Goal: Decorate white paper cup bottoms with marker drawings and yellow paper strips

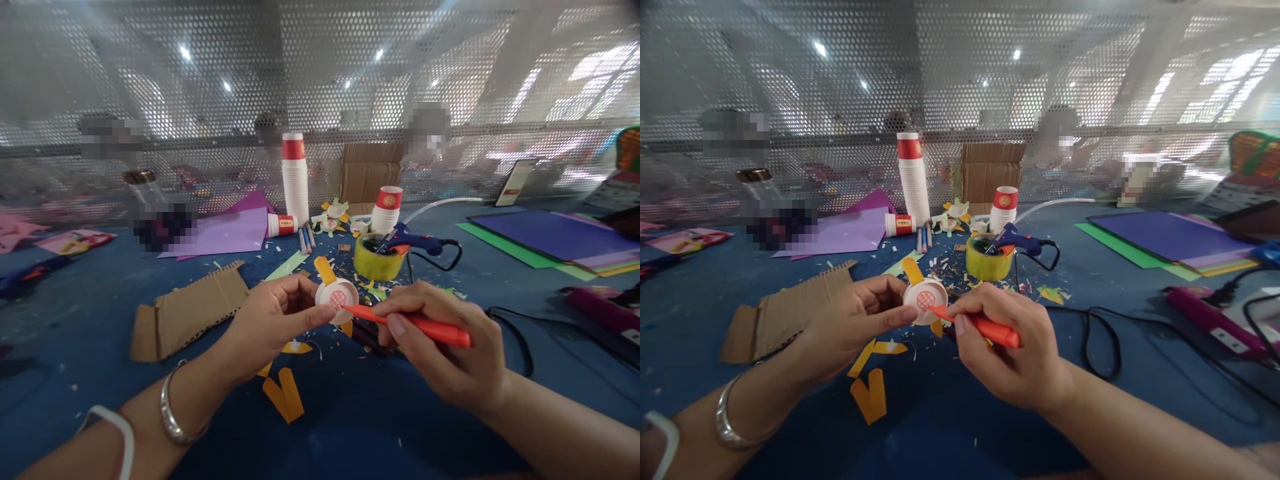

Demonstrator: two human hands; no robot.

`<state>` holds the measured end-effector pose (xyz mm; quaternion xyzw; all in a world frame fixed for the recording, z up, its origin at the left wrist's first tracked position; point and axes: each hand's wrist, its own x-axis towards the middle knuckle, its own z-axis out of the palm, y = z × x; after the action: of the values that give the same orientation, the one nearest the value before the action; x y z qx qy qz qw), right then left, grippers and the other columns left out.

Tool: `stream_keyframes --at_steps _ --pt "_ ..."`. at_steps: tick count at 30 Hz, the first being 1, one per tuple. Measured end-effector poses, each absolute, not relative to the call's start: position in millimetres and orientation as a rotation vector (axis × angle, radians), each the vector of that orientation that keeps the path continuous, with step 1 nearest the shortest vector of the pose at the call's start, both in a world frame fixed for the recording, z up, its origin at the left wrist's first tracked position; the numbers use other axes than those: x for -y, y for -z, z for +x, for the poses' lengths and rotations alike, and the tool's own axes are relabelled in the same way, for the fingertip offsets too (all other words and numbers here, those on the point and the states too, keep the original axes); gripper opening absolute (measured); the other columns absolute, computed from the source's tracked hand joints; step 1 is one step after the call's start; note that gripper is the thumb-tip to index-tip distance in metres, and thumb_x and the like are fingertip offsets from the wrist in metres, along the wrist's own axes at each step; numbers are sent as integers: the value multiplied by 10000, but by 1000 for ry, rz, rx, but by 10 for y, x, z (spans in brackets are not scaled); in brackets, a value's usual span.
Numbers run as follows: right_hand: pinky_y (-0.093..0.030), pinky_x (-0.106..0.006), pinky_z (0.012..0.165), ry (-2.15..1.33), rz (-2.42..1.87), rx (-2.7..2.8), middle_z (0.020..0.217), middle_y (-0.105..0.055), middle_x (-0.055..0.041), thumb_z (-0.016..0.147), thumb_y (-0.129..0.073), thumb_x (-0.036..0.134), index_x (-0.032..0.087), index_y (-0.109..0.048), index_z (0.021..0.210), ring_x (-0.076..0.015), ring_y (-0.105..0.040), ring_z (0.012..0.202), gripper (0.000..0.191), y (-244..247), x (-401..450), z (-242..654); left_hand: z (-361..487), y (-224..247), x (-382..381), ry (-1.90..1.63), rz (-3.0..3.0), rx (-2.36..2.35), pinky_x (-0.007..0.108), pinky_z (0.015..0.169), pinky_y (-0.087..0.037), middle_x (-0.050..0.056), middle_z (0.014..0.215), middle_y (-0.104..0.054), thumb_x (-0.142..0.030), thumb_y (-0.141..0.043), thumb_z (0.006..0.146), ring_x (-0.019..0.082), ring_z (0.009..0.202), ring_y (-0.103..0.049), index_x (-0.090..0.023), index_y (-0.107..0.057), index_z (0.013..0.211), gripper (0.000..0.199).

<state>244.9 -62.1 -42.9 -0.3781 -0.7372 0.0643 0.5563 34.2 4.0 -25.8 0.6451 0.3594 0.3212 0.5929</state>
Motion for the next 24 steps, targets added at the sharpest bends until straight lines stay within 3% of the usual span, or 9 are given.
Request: stream_keyframes --at_steps 24 --pt "-482 -227 519 -162 -883 1738 634 -652 35 879 -557 94 190 -651 911 -92 -607 514 137 450 593 2477 345 299 -47 -722 1466 -797 207 688 -462 -26 804 -686 -327 -820 754 82 733 -606 -161 -611 826 276"
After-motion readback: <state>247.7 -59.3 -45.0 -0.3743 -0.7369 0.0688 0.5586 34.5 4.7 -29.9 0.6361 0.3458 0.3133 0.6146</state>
